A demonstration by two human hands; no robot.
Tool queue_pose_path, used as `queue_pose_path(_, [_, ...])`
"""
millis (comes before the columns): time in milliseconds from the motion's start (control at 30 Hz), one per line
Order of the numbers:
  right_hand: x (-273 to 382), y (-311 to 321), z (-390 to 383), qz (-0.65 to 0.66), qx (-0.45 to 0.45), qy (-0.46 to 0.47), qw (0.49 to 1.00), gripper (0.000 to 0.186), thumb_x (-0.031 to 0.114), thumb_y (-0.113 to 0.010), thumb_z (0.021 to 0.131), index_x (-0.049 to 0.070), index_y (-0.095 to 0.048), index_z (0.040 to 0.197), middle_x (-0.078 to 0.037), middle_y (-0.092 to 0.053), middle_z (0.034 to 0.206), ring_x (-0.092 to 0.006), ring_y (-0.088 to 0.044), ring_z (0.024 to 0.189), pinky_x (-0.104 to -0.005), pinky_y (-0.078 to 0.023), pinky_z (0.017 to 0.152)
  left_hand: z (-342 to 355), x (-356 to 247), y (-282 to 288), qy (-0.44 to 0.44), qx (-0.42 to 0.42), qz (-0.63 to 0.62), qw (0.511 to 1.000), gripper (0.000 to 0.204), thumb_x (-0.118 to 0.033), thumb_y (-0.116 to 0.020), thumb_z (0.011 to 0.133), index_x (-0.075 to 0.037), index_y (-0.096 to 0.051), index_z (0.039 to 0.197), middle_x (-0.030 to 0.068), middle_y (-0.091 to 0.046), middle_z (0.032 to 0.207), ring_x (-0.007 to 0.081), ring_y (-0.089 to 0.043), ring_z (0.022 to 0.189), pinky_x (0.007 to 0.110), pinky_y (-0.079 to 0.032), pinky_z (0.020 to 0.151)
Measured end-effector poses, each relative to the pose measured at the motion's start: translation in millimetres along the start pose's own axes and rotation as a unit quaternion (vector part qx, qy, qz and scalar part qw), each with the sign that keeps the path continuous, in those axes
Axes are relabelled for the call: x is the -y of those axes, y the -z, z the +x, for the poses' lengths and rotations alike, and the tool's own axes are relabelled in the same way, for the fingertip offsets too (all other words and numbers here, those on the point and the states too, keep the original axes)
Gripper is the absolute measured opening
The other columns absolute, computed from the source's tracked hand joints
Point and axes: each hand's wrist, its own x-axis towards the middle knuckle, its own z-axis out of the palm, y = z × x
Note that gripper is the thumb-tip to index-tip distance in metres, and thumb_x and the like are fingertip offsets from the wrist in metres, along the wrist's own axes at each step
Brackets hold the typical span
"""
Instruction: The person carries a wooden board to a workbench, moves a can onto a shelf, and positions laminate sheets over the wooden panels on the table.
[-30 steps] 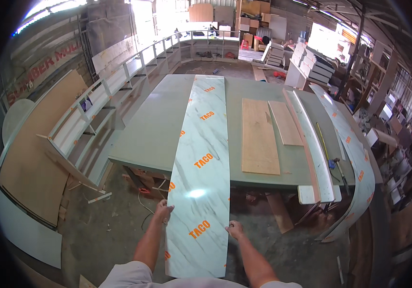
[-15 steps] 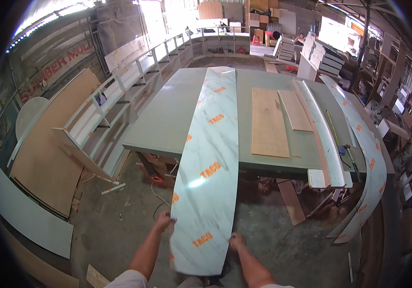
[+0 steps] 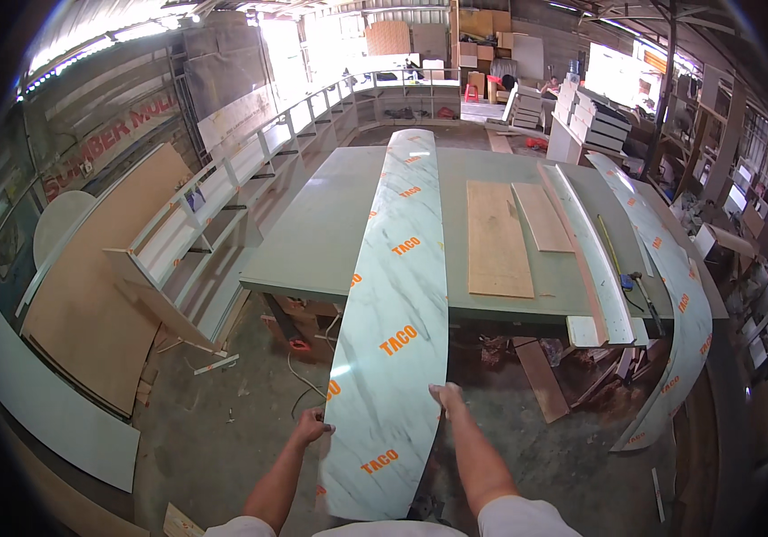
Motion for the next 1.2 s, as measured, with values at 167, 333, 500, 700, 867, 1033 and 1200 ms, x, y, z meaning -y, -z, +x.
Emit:
queue_pose_path(167, [3.8,0.6,-42.2,-0.101,-0.031,0.080,0.991,0.030,0.018,-0.075,0.082,-0.001,-0.063,0.103,-0.008,-0.064,0.094,-0.0218,-0.060,0.081,-0.0410,-0.052,0.065,-10.6,-4.2,6.1,0.021,-0.009,0.106,0.994,0.034,-0.022,-0.087,0.059,-0.003,-0.066,0.077,0.0068,-0.063,0.070,0.0163,-0.057,0.065,0.034,-0.047,0.062])
queue_pose_path(333, [-11.7,-0.7,-62.5,-0.073,0.029,-0.034,0.996,0.033,0.016,-0.077,0.081,-0.001,-0.063,0.106,-0.010,-0.065,0.097,-0.0172,-0.060,0.082,-0.0313,-0.052,0.066,-21.3,6.7,1.9,0.065,0.005,0.103,0.993,0.032,-0.026,-0.084,0.062,-0.005,-0.069,0.079,0.0122,-0.068,0.078,0.0236,-0.066,0.075,0.037,-0.052,0.073])
queue_pose_path(500, [-61.9,-4.4,-50.3,-0.101,0.018,0.030,0.994,0.034,0.016,-0.077,0.080,-0.001,-0.063,0.106,-0.009,-0.065,0.095,-0.0170,-0.060,0.081,-0.0321,-0.052,0.066,-12.6,10.7,-9.2,0.101,-0.004,-0.116,0.988,0.040,-0.032,-0.085,0.065,-0.001,-0.066,0.080,0.0103,-0.068,0.080,0.0186,-0.061,0.073,0.035,-0.051,0.070])
queue_pose_path(700, [-100.8,0.7,-77.8,-0.164,-0.002,0.020,0.986,0.040,0.020,-0.077,0.078,-0.001,-0.064,0.109,-0.010,-0.067,0.097,-0.0187,-0.062,0.085,-0.0338,-0.051,0.073,-12.2,5.4,-12.1,0.134,-0.009,-0.050,0.990,0.042,-0.035,-0.083,0.069,0.000,-0.068,0.088,0.0099,-0.067,0.082,0.0161,-0.060,0.073,0.035,-0.050,0.068])
queue_pose_path(867, [-132.1,19.2,-124.4,-0.243,0.140,-0.084,0.956,0.056,0.028,-0.077,0.073,-0.003,-0.062,0.118,-0.018,-0.066,0.114,-0.0278,-0.061,0.109,-0.0377,-0.048,0.091,-31.5,-17.6,-3.4,0.106,0.019,-0.138,0.985,0.045,-0.038,-0.079,0.075,0.002,-0.069,0.094,0.0086,-0.066,0.081,0.0158,-0.057,0.071,0.035,-0.048,0.067])
queue_pose_path(1033, [-218.5,51.6,-136.3,-0.379,0.165,-0.001,0.911,0.048,0.039,-0.072,0.072,0.004,-0.070,0.104,-0.018,-0.069,0.107,-0.0343,-0.065,0.100,-0.0430,-0.050,0.085,-40.1,-33.8,-0.2,0.129,0.046,-0.130,0.982,0.046,-0.039,-0.074,0.080,0.002,-0.069,0.097,0.0080,-0.066,0.085,0.0158,-0.058,0.076,0.036,-0.049,0.070])
queue_pose_path(1200, [-271.3,109.4,-154.6,-0.485,0.085,-0.072,0.867,0.052,0.044,-0.069,0.077,0.004,-0.068,0.111,-0.019,-0.067,0.111,-0.0332,-0.064,0.101,-0.0412,-0.050,0.091,-21.0,-27.0,-18.7,0.153,0.016,-0.206,0.966,0.044,-0.039,-0.066,0.086,0.002,-0.068,0.101,0.0079,-0.066,0.090,0.0151,-0.056,0.082,0.034,-0.048,0.072])
